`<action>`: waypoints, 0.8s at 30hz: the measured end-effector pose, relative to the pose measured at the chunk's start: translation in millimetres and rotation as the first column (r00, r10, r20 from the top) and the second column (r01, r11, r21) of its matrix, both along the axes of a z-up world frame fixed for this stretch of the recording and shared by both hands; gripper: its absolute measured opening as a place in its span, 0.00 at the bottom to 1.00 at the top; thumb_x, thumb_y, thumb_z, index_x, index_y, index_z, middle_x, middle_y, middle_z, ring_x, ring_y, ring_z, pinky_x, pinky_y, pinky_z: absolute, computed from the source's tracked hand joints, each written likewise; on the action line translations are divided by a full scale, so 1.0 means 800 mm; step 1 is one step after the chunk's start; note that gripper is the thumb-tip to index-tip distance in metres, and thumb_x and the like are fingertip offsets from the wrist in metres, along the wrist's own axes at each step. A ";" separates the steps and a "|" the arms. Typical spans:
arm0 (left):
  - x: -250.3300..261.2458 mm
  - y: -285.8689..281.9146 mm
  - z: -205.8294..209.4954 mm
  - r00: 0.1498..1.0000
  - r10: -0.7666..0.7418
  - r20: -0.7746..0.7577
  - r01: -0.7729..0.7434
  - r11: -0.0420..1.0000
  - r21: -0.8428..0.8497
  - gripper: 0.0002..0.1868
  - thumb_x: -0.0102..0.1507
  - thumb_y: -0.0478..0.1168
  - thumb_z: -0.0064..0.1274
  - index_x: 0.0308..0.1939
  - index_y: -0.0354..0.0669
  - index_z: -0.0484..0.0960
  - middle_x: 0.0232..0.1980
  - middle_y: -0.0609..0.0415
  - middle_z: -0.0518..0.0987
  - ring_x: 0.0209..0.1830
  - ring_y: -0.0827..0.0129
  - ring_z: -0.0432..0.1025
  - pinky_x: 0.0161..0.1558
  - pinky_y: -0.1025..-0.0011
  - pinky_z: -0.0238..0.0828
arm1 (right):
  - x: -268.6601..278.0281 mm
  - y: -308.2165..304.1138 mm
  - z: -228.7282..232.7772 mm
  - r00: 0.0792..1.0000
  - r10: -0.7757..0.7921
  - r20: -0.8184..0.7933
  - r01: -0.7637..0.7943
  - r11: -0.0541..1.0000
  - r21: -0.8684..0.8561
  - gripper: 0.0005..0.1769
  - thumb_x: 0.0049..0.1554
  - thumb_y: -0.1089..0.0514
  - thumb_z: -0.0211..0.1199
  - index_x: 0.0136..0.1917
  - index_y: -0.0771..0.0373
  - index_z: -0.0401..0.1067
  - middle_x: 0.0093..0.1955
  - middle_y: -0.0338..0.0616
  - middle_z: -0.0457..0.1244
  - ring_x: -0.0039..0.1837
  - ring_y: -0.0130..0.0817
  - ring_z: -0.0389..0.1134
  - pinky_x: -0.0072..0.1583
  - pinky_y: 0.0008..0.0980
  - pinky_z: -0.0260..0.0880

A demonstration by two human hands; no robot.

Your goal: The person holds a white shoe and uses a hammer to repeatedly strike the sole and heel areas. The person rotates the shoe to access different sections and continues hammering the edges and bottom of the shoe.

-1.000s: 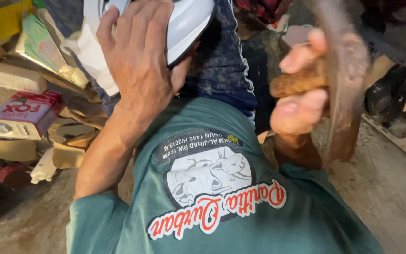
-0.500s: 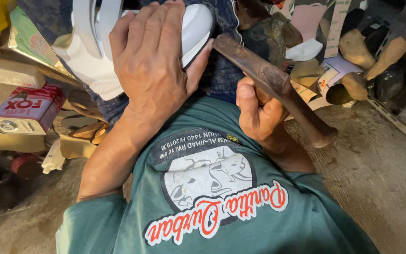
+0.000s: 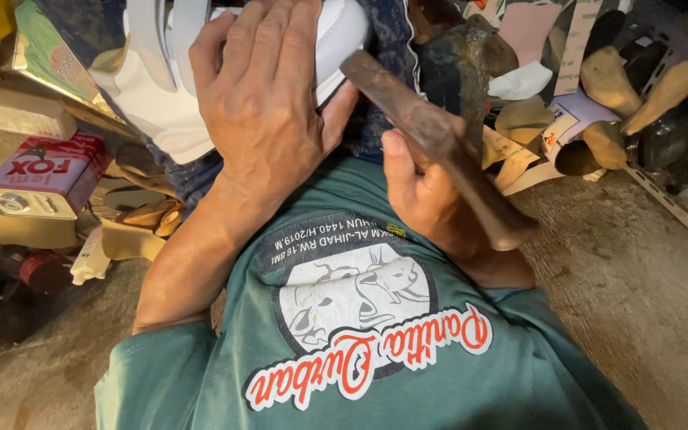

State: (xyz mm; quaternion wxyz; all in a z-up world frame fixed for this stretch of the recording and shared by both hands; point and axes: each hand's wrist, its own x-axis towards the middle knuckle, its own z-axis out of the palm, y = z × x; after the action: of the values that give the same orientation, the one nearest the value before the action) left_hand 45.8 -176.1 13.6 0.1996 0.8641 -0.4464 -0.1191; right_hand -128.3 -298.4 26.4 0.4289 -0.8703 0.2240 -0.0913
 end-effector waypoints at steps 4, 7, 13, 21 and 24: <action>-0.001 -0.003 -0.004 0.999 0.018 0.048 -0.017 1.000 -0.006 0.30 0.75 0.58 0.42 0.61 0.31 0.78 0.58 0.44 0.82 0.59 0.52 0.75 0.60 0.58 0.61 | 0.015 0.003 0.009 0.988 0.031 -0.150 -0.042 0.997 -0.072 0.14 0.68 0.57 0.56 0.57 0.73 0.69 0.53 0.58 0.65 0.52 0.56 0.73 0.52 0.47 0.74; -0.004 -0.001 -0.004 0.999 0.019 0.049 -0.018 1.000 -0.012 0.30 0.75 0.58 0.44 0.61 0.31 0.78 0.58 0.45 0.82 0.59 0.53 0.75 0.60 0.58 0.61 | 0.015 0.000 0.013 0.986 0.038 -0.161 -0.044 0.999 -0.031 0.14 0.68 0.57 0.55 0.58 0.73 0.69 0.53 0.58 0.65 0.52 0.55 0.73 0.52 0.46 0.75; -0.003 -0.003 -0.004 0.999 0.033 0.043 -0.032 0.999 -0.017 0.28 0.75 0.56 0.53 0.62 0.32 0.77 0.58 0.44 0.83 0.60 0.53 0.75 0.61 0.58 0.63 | 0.006 0.000 -0.008 0.994 -0.107 0.033 0.108 0.994 -0.033 0.13 0.67 0.62 0.52 0.53 0.78 0.68 0.40 0.56 0.67 0.38 0.42 0.69 0.50 0.43 0.74; -0.006 -0.002 -0.003 0.998 0.020 0.064 -0.019 1.000 -0.024 0.29 0.75 0.58 0.45 0.59 0.31 0.79 0.56 0.46 0.82 0.57 0.53 0.76 0.59 0.58 0.62 | 0.010 -0.004 0.010 0.982 0.058 -0.179 -0.064 0.998 -0.028 0.13 0.68 0.58 0.56 0.56 0.74 0.68 0.53 0.60 0.66 0.52 0.58 0.72 0.53 0.48 0.74; -0.004 -0.005 -0.003 0.998 0.025 0.058 -0.023 0.999 -0.035 0.27 0.75 0.56 0.47 0.59 0.31 0.79 0.56 0.46 0.82 0.56 0.53 0.76 0.60 0.57 0.62 | 0.002 -0.006 -0.004 0.991 0.048 -0.124 -0.056 0.997 -0.062 0.13 0.67 0.58 0.57 0.55 0.73 0.69 0.51 0.58 0.65 0.52 0.59 0.70 0.54 0.51 0.71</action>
State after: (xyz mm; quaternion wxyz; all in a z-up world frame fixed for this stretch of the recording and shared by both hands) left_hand 42.5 -180.0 11.0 0.2026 0.8689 -0.4437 -0.0837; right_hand -126.8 -303.3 23.0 0.3881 -0.8933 0.2241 -0.0341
